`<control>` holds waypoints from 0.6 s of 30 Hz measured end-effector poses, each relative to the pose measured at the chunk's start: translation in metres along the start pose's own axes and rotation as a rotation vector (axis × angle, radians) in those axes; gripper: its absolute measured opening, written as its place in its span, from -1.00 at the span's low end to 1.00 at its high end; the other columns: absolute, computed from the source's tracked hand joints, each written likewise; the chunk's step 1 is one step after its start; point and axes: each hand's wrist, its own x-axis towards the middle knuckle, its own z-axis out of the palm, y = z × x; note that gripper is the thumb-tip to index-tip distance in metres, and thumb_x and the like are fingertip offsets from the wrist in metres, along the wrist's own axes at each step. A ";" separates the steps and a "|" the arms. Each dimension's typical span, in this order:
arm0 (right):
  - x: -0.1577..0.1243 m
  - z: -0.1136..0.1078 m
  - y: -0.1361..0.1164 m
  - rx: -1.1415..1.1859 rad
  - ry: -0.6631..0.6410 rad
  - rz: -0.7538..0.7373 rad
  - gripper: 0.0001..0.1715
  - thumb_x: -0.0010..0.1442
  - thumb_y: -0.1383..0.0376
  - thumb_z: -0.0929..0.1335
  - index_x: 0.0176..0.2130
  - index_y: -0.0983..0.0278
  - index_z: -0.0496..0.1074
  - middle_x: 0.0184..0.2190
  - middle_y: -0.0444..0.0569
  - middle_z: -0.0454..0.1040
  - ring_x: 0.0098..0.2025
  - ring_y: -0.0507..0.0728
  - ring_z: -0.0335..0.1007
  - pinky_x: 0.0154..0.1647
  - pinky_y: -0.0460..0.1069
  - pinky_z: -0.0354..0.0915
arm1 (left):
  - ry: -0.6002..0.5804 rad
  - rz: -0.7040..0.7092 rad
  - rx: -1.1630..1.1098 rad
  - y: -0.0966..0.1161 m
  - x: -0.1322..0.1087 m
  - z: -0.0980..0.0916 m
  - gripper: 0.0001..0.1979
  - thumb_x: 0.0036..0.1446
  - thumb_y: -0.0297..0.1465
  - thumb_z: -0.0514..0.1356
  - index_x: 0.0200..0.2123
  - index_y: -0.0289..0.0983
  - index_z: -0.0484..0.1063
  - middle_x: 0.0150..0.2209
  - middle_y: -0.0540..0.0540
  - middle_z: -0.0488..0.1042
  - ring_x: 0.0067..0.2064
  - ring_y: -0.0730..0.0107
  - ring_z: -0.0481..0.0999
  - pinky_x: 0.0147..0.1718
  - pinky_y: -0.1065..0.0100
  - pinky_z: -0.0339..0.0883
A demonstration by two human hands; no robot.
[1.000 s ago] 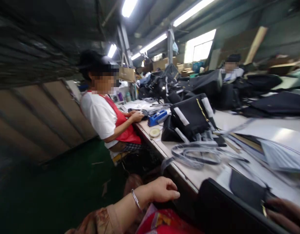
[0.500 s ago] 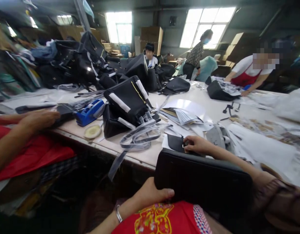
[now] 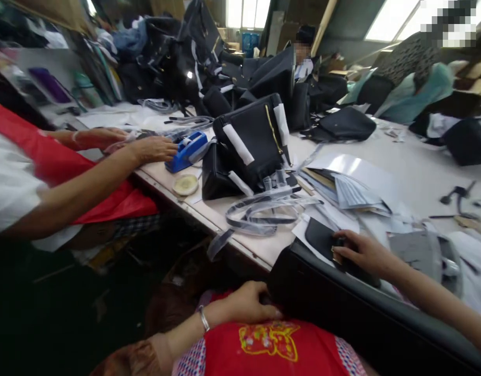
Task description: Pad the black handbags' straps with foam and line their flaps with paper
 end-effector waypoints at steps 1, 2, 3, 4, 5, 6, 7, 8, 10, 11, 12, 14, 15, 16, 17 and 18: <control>-0.002 -0.001 -0.005 0.001 -0.022 0.000 -0.49 0.20 -0.02 0.31 0.03 0.20 0.39 -0.50 -0.09 0.44 -0.46 0.14 0.37 -0.43 0.02 0.23 | 0.020 -0.024 0.029 -0.006 0.000 -0.006 -0.61 -0.04 -0.23 0.35 -0.15 -0.31 0.55 -0.20 -0.08 0.61 -0.19 0.26 0.53 -0.25 0.37 0.37; -0.002 -0.002 -0.011 0.000 -0.050 0.004 -0.51 0.20 0.01 0.30 0.03 0.21 0.37 -0.50 -0.11 0.44 -0.45 0.13 0.36 -0.42 0.01 0.23 | 0.042 -0.048 0.057 -0.011 0.002 -0.012 -0.63 0.00 -0.23 0.31 -0.15 -0.32 0.55 -0.21 -0.10 0.61 -0.21 0.26 0.54 -0.27 0.36 0.36; -0.001 -0.004 -0.016 -0.004 -0.073 0.014 -0.53 0.21 0.03 0.30 0.02 0.22 0.36 -0.49 -0.12 0.42 -0.45 0.12 0.35 -0.41 0.01 0.22 | 0.064 -0.065 0.082 -0.016 0.004 -0.019 -0.65 0.03 -0.24 0.28 -0.16 -0.34 0.54 -0.23 -0.11 0.61 -0.22 0.25 0.54 -0.28 0.35 0.35; 0.001 -0.007 -0.021 -0.007 -0.085 0.029 -0.55 0.20 0.05 0.31 0.00 0.22 0.36 -0.50 -0.13 0.41 -0.45 0.11 0.34 -0.41 0.00 0.21 | 0.082 -0.074 0.102 -0.020 0.007 -0.026 -0.67 0.05 -0.25 0.25 -0.17 -0.36 0.54 -0.24 -0.13 0.60 -0.22 0.24 0.54 -0.29 0.35 0.35; 0.003 -0.010 -0.025 -0.005 -0.095 0.048 -0.57 0.19 0.06 0.32 -0.02 0.23 0.36 -0.50 -0.15 0.40 -0.46 0.10 0.32 -0.42 -0.01 0.20 | 0.093 -0.076 0.115 -0.023 0.010 -0.032 -0.68 0.07 -0.26 0.23 -0.18 -0.37 0.54 -0.25 -0.14 0.60 -0.22 0.23 0.54 -0.28 0.34 0.35; 0.005 -0.013 -0.028 0.006 -0.110 0.066 -0.59 0.18 0.07 0.33 -0.04 0.23 0.36 -0.50 -0.16 0.39 -0.46 0.09 0.31 -0.42 -0.02 0.20 | 0.094 -0.072 0.121 -0.025 0.012 -0.039 -0.68 0.08 -0.26 0.21 -0.18 -0.37 0.53 -0.24 -0.15 0.60 -0.21 0.22 0.54 -0.26 0.33 0.35; 0.007 -0.015 -0.031 0.020 -0.127 0.085 -0.60 0.17 0.08 0.34 -0.05 0.23 0.37 -0.51 -0.17 0.38 -0.47 0.08 0.30 -0.43 -0.03 0.19 | 0.087 -0.064 0.120 -0.024 0.013 -0.045 -0.68 0.09 -0.26 0.20 -0.19 -0.37 0.53 -0.23 -0.15 0.60 -0.20 0.22 0.54 -0.24 0.32 0.35; 0.008 -0.018 -0.033 0.029 -0.143 0.105 -0.60 0.17 0.08 0.34 -0.05 0.23 0.37 -0.52 -0.18 0.38 -0.47 0.08 0.30 -0.44 -0.03 0.19 | 0.070 -0.053 0.113 -0.022 0.013 -0.050 -0.68 0.10 -0.25 0.20 -0.19 -0.37 0.53 -0.22 -0.15 0.60 -0.18 0.22 0.54 -0.22 0.32 0.35; 0.007 -0.023 -0.037 -0.018 -0.125 0.137 -0.57 0.17 0.08 0.35 -0.02 0.23 0.38 -0.49 -0.14 0.42 -0.44 0.11 0.34 -0.40 -0.02 0.23 | 0.001 -0.026 0.074 -0.009 0.011 -0.060 -0.66 0.11 -0.22 0.20 -0.16 -0.35 0.52 -0.18 -0.15 0.60 -0.15 0.23 0.54 -0.19 0.33 0.35; 0.006 -0.025 -0.039 -0.078 -0.087 0.136 -0.54 0.17 0.08 0.36 0.01 0.24 0.39 -0.42 -0.08 0.46 -0.37 0.14 0.38 -0.33 0.00 0.27 | -0.043 -0.009 0.055 0.000 0.009 -0.065 -0.66 0.11 -0.22 0.20 -0.15 -0.35 0.51 -0.17 -0.14 0.60 -0.14 0.24 0.54 -0.17 0.35 0.35; 0.006 -0.027 -0.041 -0.148 -0.042 0.125 -0.48 0.15 0.08 0.39 0.04 0.24 0.39 -0.30 -0.01 0.50 -0.26 0.19 0.42 -0.23 0.03 0.29 | -0.082 0.011 0.046 0.010 0.008 -0.069 -0.65 0.10 -0.23 0.21 -0.13 -0.35 0.51 -0.16 -0.13 0.60 -0.13 0.25 0.54 -0.16 0.36 0.35; 0.008 -0.030 -0.043 -0.250 -0.004 0.095 -0.37 0.11 0.09 0.43 0.12 0.26 0.38 -0.04 0.13 0.46 -0.02 0.29 0.38 0.00 0.09 0.27 | -0.141 0.038 0.057 0.032 0.007 -0.076 -0.65 0.09 -0.24 0.22 -0.12 -0.35 0.51 -0.18 -0.11 0.59 -0.13 0.26 0.53 -0.16 0.37 0.35; 0.010 -0.031 -0.043 -0.263 -0.022 0.088 -0.34 0.09 0.10 0.44 0.15 0.26 0.37 0.04 0.16 0.42 0.05 0.31 0.34 0.07 0.10 0.24 | -0.162 0.042 0.074 0.042 0.008 -0.078 -0.66 0.08 -0.25 0.22 -0.13 -0.35 0.52 -0.19 -0.10 0.59 -0.14 0.27 0.53 -0.17 0.38 0.34; 0.013 -0.031 -0.044 -0.254 -0.058 0.091 -0.31 0.09 0.11 0.44 0.16 0.27 0.37 0.07 0.17 0.40 0.08 0.31 0.33 0.11 0.10 0.23 | -0.174 0.038 0.093 0.050 0.008 -0.081 -0.66 0.08 -0.26 0.22 -0.14 -0.35 0.52 -0.20 -0.09 0.59 -0.16 0.28 0.53 -0.18 0.38 0.34; 0.017 -0.031 -0.044 -0.235 -0.096 0.103 -0.31 0.09 0.13 0.45 0.17 0.28 0.37 0.07 0.17 0.40 0.08 0.31 0.34 0.11 0.09 0.23 | -0.179 0.028 0.105 0.057 0.010 -0.082 -0.66 0.07 -0.26 0.21 -0.14 -0.35 0.53 -0.21 -0.08 0.60 -0.17 0.28 0.53 -0.19 0.38 0.33; 0.022 -0.030 -0.044 -0.219 -0.124 0.117 -0.31 0.08 0.14 0.45 0.17 0.29 0.37 0.05 0.17 0.42 0.05 0.30 0.36 0.09 0.07 0.25 | -0.180 0.013 0.109 0.063 0.011 -0.084 -0.66 0.07 -0.26 0.21 -0.15 -0.35 0.53 -0.22 -0.08 0.60 -0.18 0.29 0.53 -0.20 0.38 0.33</control>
